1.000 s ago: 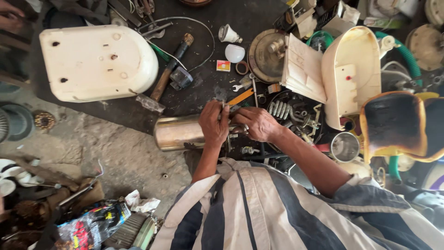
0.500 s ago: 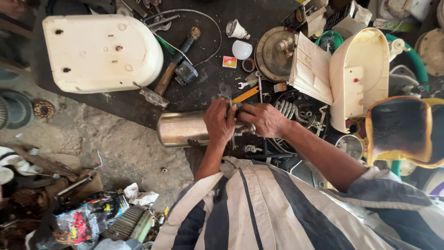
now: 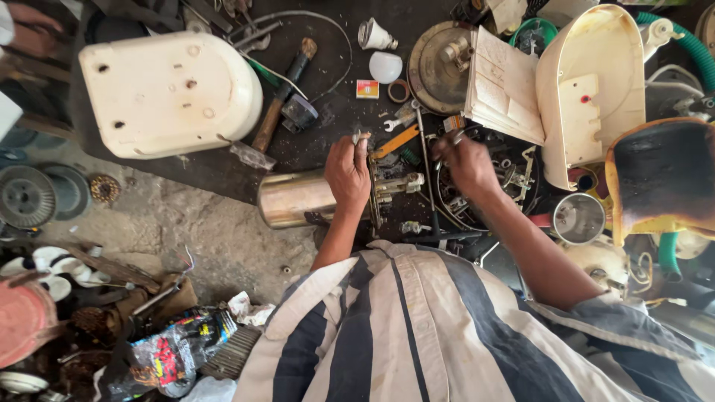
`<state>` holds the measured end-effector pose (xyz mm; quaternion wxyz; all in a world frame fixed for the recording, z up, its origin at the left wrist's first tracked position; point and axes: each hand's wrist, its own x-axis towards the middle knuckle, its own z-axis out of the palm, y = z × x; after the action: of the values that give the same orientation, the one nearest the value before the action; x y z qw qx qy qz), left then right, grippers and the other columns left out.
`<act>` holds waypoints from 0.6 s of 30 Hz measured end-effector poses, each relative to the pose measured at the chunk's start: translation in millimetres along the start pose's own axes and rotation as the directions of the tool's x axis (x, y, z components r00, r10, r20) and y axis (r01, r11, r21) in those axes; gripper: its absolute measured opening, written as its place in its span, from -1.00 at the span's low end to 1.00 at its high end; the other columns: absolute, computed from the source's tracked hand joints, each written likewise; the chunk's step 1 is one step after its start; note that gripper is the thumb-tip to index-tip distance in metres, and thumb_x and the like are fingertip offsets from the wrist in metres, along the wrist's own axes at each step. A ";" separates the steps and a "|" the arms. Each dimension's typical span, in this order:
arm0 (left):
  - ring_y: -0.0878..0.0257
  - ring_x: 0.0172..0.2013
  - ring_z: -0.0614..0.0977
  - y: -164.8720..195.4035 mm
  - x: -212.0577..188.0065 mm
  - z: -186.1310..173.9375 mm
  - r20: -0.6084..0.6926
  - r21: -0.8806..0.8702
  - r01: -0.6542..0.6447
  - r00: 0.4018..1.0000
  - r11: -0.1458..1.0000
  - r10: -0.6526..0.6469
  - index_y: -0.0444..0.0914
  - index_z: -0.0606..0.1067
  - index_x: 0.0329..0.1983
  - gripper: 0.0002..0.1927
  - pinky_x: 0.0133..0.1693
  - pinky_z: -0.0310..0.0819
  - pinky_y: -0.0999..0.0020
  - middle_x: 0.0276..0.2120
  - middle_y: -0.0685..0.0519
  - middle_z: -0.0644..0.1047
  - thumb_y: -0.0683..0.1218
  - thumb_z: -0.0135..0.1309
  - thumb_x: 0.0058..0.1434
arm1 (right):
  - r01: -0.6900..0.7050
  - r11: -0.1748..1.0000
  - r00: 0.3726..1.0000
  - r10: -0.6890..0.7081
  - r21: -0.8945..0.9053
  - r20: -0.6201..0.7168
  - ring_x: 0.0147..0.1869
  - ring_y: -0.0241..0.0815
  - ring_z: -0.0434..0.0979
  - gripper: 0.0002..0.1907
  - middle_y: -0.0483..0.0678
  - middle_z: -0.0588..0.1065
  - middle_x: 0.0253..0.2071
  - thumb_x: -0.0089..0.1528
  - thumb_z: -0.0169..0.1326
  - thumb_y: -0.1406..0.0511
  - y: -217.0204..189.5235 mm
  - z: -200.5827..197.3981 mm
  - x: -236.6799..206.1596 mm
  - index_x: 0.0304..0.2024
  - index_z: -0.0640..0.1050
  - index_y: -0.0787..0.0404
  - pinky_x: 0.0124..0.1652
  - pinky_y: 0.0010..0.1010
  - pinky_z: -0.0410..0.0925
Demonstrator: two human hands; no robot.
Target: The person uses a wrench to tighten bolts on a cylindrical metal component, likely a motor or compressor, held on a cluttered workbench. They adjust the component's position and continue tightening fasteners while another person works nearby.
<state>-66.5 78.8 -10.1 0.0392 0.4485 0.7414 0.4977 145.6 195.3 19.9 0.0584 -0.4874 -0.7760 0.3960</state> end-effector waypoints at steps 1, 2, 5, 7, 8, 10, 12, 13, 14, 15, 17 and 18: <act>0.02 -0.29 0.51 -0.3 0.8 -1.3 0.009 -0.009 -0.005 1.000 1.000 0.005 -0.26 0.55 -0.06 -0.80 -0.22 0.41 0.13 -0.32 -0.01 0.49 -0.05 -0.01 0.51 | -0.098 0.985 0.989 0.113 -0.142 0.096 -0.14 0.04 0.66 -0.69 0.10 0.61 -0.16 0.49 -0.21 0.17 3.3 7.5 4.5 -0.01 0.48 0.21 -0.13 -0.11 0.52; 0.02 -0.28 0.49 -0.2 1.7 -2.5 0.017 -0.018 -0.008 1.000 1.000 0.009 -0.25 0.57 0.01 -0.79 -0.20 0.41 0.12 -0.30 -0.02 0.50 -0.07 -0.01 0.51 | -0.180 0.940 0.956 0.237 -0.290 0.173 -0.13 0.08 0.64 -0.70 0.13 0.60 -0.15 0.47 -0.16 0.15 6.9 13.1 7.5 0.03 0.48 0.21 -0.12 -0.07 0.51; 0.07 -0.24 0.53 1.4 5.2 -6.1 -0.013 -0.075 -0.019 1.000 0.997 0.018 -0.19 0.57 0.14 -0.76 -0.16 0.45 0.16 -0.25 -0.02 0.52 -0.08 0.01 0.50 | 0.466 0.744 0.877 -0.458 -0.479 0.143 0.11 0.14 0.59 -0.66 0.09 0.55 0.02 0.25 -0.12 0.38 12.4 26.1 10.6 0.05 0.52 0.21 0.05 -0.08 0.48; 0.12 -0.26 0.55 2.5 7.0 -8.9 0.001 -0.130 0.026 1.000 0.991 -0.026 -0.18 0.57 0.17 -0.74 -0.19 0.46 0.22 -0.25 -0.01 0.52 -0.09 0.04 0.48 | 0.416 0.771 0.899 -0.429 -0.482 0.091 0.13 0.14 0.57 -0.61 0.08 0.51 0.15 0.22 -0.11 0.40 9.6 30.7 10.4 0.09 0.52 0.19 0.05 -0.08 0.46; 0.14 -0.30 0.54 2.9 7.8 -9.7 0.033 -0.163 0.075 0.997 0.984 -0.071 -0.18 0.57 0.17 -0.74 -0.22 0.45 0.25 -0.26 -0.02 0.51 -0.09 0.05 0.46 | 0.390 0.783 0.909 -0.412 -0.484 0.065 0.14 0.14 0.56 -0.58 0.08 0.49 0.21 0.21 -0.11 0.41 6.7 31.4 9.9 0.11 0.52 0.18 0.06 -0.08 0.45; 0.17 -0.35 0.54 3.2 9.2 -11.2 0.062 -0.193 0.114 0.993 0.975 -0.103 -0.19 0.57 0.16 -0.73 -0.27 0.44 0.29 -0.28 -0.02 0.50 -0.10 0.06 0.44 | 0.241 0.923 0.970 -0.233 -0.300 0.062 0.12 0.10 0.57 -0.58 0.05 0.51 0.19 0.25 -0.14 0.37 -0.2 29.9 7.4 0.14 0.52 0.13 0.04 -0.10 0.47; 0.20 -0.36 0.55 3.1 9.3 -11.9 0.058 -0.194 0.095 0.995 0.976 -0.086 -0.19 0.58 0.15 -0.74 -0.29 0.44 0.31 -0.29 0.01 0.50 -0.11 0.07 0.44 | 0.071 0.982 0.985 -0.040 -0.177 0.169 0.10 0.05 0.59 -0.60 0.04 0.54 0.15 0.33 -0.16 0.26 -7.2 28.5 6.4 0.18 0.52 0.07 0.07 -0.13 0.45; 0.19 -0.38 0.55 2.8 9.0 -12.1 0.072 -0.178 0.112 0.992 0.978 -0.100 -0.19 0.59 0.14 -0.74 -0.30 0.43 0.31 -0.30 0.00 0.50 -0.11 0.09 0.43 | -0.016 0.987 0.963 0.058 -0.160 0.263 0.09 0.03 0.61 -0.61 0.05 0.56 0.12 0.38 -0.17 0.17 -9.5 27.9 5.7 0.20 0.51 0.05 0.12 -0.15 0.42; 0.19 -0.40 0.54 2.3 8.8 -11.9 0.087 -0.162 0.127 0.990 0.979 -0.114 -0.20 0.59 0.14 -0.74 -0.31 0.42 0.30 -0.31 -0.01 0.50 -0.12 0.10 0.42 | -0.104 0.983 0.922 0.152 -0.150 0.355 0.08 0.00 0.62 -0.60 0.06 0.58 0.10 0.44 -0.18 0.08 -10.5 27.3 5.2 0.22 0.50 0.02 0.16 -0.17 0.40; 0.18 -0.41 0.53 1.6 8.6 -11.4 0.100 -0.146 0.141 0.987 0.979 -0.127 -0.20 0.60 0.13 -0.74 -0.32 0.41 0.29 -0.32 -0.02 0.51 -0.13 0.11 0.40 | -0.068 0.996 0.926 0.081 -0.050 0.368 0.04 0.01 0.64 -0.58 0.06 0.62 0.06 0.44 -0.20 0.06 -10.6 27.5 4.9 0.16 0.55 0.06 0.12 -0.18 0.43; 0.22 -0.40 0.56 0.0 7.6 -10.0 0.091 -0.193 0.152 0.986 0.969 -0.136 -0.22 0.60 0.11 -0.76 -0.32 0.43 0.31 -0.29 -0.01 0.55 -0.13 0.09 0.42 | 0.008 0.989 0.927 -0.064 0.150 0.369 -0.05 0.02 0.69 -0.49 0.07 0.69 -0.02 0.44 -0.24 0.02 -8.1 29.9 4.5 0.06 0.64 0.14 0.03 -0.21 0.50; 0.24 -0.39 0.58 -1.3 7.4 -9.2 0.086 -0.215 0.156 0.986 0.964 -0.141 -0.23 0.60 0.10 -0.76 -0.32 0.44 0.33 -0.27 -0.01 0.58 -0.13 0.08 0.43 | -0.024 0.990 0.918 -0.034 0.141 0.395 -0.02 0.02 0.67 -0.50 0.08 0.63 0.01 0.42 -0.18 0.00 -6.4 32.5 4.8 0.12 0.56 0.16 0.01 -0.21 0.49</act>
<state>-76.3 77.4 -3.6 0.1522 0.4017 0.7110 0.5567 123.1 179.6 0.7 -0.0642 -0.3898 -0.7425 0.5409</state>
